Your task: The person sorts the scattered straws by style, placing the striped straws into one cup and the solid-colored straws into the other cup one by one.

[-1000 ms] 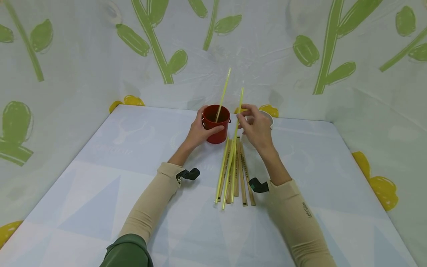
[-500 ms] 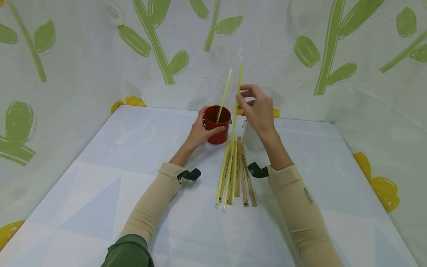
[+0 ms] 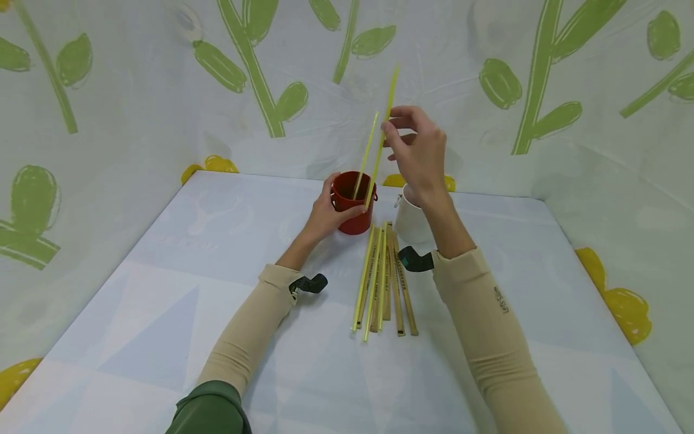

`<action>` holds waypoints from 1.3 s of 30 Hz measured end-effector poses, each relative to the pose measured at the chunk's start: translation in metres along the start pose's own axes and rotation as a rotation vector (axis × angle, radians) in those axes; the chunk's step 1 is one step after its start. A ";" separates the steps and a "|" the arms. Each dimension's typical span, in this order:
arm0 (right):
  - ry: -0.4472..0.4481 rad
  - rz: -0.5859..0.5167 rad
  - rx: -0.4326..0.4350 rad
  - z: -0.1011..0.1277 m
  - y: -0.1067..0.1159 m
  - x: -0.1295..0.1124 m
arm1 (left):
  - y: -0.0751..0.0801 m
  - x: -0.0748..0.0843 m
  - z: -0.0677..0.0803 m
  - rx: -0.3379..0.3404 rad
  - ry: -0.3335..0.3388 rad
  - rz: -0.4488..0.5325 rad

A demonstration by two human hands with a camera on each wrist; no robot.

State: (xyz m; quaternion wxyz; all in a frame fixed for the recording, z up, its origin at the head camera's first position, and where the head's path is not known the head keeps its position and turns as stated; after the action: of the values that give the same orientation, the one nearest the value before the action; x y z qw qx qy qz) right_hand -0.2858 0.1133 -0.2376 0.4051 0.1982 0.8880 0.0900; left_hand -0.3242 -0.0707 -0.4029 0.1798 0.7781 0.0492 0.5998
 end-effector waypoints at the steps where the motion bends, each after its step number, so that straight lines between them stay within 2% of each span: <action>1: 0.008 -0.014 0.017 -0.002 0.000 -0.001 | 0.000 0.000 0.000 -0.003 0.001 0.005; 3: 0.013 -0.041 0.051 -0.004 0.000 -0.004 | 0.001 0.002 0.000 -0.015 0.010 0.022; 7: 0.000 -0.055 0.093 -0.005 -0.001 -0.008 | 0.003 0.017 0.007 -0.033 0.013 0.043; 10: -0.015 -0.056 0.088 -0.005 -0.003 -0.005 | 0.006 0.033 0.016 -0.037 0.014 0.031; 15: -0.056 -0.064 0.065 -0.002 -0.010 0.008 | 0.006 0.043 0.022 -0.037 0.018 0.014; 20: -0.047 -0.025 0.042 0.003 -0.014 0.015 | 0.006 0.040 0.019 -0.032 0.014 0.005; 27: -0.070 0.017 -0.015 0.011 -0.021 0.025 | 0.000 0.004 0.001 -0.008 0.005 0.013; 29: -0.081 0.023 -0.026 0.013 -0.024 0.029 | 0.000 0.001 -0.001 0.001 -0.008 0.011; 35: -0.137 0.061 -0.054 0.023 -0.034 0.041 | 0.000 0.000 0.000 0.000 0.000 0.013; 39: -0.159 0.113 -0.074 0.028 -0.039 0.048 | 0.002 0.015 0.007 -0.017 0.015 0.020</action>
State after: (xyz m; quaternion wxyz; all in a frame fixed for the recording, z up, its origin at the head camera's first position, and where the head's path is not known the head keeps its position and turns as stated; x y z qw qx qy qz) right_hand -0.3036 0.0987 -0.3016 0.4755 0.2392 0.8366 0.1294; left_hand -0.3136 -0.0697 -0.3895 0.1800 0.7724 0.0374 0.6079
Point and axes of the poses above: each hand's wrist, its own z-axis away from the middle knuckle, its own y-axis out of the back of the hand, x = y × z, the point moved 1 cm from there along -z, towards the middle knuckle, and after that the axes turned 1 degree about -x, right-handed, at the moved point
